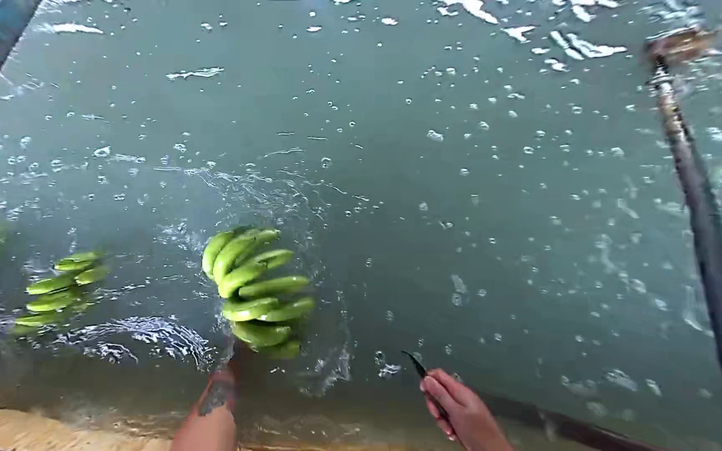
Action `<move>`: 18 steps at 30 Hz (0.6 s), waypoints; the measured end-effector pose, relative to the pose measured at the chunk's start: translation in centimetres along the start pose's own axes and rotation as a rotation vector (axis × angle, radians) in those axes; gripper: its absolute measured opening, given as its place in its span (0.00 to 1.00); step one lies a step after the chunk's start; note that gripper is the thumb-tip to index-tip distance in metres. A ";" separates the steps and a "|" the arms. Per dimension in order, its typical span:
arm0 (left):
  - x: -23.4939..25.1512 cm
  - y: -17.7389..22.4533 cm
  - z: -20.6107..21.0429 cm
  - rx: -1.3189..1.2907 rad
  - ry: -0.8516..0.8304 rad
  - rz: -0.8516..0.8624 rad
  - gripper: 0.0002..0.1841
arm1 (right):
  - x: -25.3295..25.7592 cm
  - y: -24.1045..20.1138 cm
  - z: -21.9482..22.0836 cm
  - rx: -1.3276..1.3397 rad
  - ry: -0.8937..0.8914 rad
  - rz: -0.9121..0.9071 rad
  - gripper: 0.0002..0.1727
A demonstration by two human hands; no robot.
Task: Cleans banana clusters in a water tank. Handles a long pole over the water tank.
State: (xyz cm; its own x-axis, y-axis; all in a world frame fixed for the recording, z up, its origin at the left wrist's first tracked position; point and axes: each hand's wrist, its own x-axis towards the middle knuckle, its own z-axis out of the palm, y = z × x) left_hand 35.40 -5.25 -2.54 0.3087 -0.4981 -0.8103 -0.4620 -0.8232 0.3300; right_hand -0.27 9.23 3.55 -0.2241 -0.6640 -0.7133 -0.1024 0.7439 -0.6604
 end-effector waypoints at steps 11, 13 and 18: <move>0.6 7.1 0.4 0.386 0.101 0.927 0.28 | 7.5 -7.0 10.3 0.368 0.140 -0.174 0.32; -0.6 2.8 3.2 0.089 0.369 1.098 0.34 | 9.5 -7.9 13.0 0.635 0.197 -0.156 0.35; 1.4 0.7 6.5 -0.984 -0.009 0.100 0.25 | 11.6 -4.3 12.4 0.610 0.239 -0.080 0.30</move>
State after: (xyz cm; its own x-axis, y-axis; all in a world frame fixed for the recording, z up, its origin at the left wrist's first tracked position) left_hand 30.06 -4.79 -6.61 0.2975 -0.5790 -0.7591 0.4130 -0.6388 0.6491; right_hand 9.59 -2.61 -4.83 -0.4545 -0.6284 -0.6313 0.4239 0.4708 -0.7738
